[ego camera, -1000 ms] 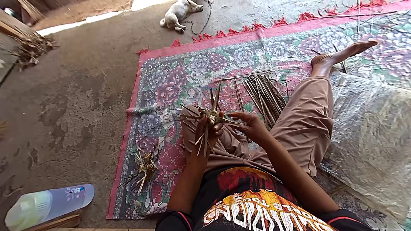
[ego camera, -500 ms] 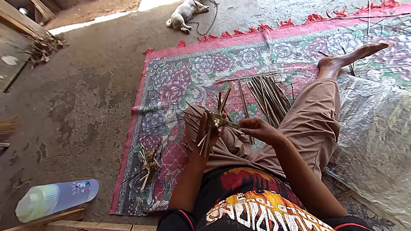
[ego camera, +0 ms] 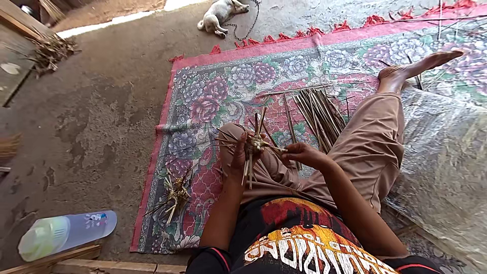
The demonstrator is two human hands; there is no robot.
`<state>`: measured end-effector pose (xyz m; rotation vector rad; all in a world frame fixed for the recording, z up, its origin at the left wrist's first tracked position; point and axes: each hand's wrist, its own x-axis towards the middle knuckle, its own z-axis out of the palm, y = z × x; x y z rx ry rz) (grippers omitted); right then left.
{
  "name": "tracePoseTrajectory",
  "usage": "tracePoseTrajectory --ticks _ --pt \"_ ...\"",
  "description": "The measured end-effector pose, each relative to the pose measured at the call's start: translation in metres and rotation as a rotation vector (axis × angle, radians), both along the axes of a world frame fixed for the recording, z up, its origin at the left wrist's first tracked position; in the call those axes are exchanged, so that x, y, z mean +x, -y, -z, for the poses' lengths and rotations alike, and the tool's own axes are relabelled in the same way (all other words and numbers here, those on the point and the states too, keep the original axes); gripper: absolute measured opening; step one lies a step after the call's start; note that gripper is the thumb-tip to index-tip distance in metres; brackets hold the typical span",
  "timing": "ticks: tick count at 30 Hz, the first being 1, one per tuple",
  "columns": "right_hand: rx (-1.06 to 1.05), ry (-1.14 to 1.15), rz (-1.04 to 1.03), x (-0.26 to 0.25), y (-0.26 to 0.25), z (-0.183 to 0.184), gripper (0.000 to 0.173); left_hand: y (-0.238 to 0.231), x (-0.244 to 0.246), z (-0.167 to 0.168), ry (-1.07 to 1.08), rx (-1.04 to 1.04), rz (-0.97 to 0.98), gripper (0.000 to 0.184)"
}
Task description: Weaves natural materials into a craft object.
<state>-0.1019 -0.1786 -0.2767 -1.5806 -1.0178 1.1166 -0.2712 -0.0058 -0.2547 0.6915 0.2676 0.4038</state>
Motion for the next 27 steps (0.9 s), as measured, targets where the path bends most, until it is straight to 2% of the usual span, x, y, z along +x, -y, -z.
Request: tracePoseTrajectory --ticks 3,5,7,9,11,14,16,18,21,23,25,27 --pt "0.01 0.293 0.354 0.0 0.001 -0.015 0.026 0.0 -0.003 -0.008 -0.135 0.458 -0.001 0.055" --pt "0.13 0.446 0.485 0.003 0.003 -0.029 0.03 0.005 -0.002 -0.013 -0.215 0.719 -0.004 0.058" --pt "0.247 0.522 0.478 -0.003 0.006 -0.048 0.035 0.014 0.003 -0.013 -0.277 0.946 -0.114 0.062" --pt "0.318 0.518 0.403 -0.017 0.004 -0.063 0.045 0.023 0.01 -0.005 -0.305 1.026 -0.275 0.063" --pt "0.401 0.463 0.37 -0.033 -0.004 -0.062 0.044 0.03 0.011 -0.005 -0.402 1.114 -0.345 0.061" --pt "0.506 0.352 0.395 -0.039 -0.009 -0.054 0.016 0.027 0.003 -0.023 -0.559 1.352 -0.271 0.047" --pt "0.488 0.285 0.364 -0.031 -0.003 -0.056 0.013 0.016 -0.006 -0.038 -0.66 1.537 -0.153 0.045" --pt "0.5 0.279 0.252 -0.021 0.004 -0.061 0.012 0.007 -0.012 -0.048 -0.754 1.646 -0.032 0.05" --pt "0.536 0.312 0.09 -0.012 0.007 -0.064 0.011 -0.002 -0.014 -0.05 -0.818 1.686 0.102 0.071" --pt "0.57 0.249 0.031 -0.012 0.007 -0.064 0.011 -0.008 -0.014 -0.038 -0.597 1.62 0.166 0.07" --pt "0.648 0.096 0.026 -0.016 0.006 -0.065 0.013 -0.004 -0.01 -0.029 -0.274 1.351 0.251 0.069" --pt "0.706 -0.066 0.136 -0.024 0.003 -0.066 0.024 0.013 -0.006 -0.026 -0.092 0.995 0.24 0.066"
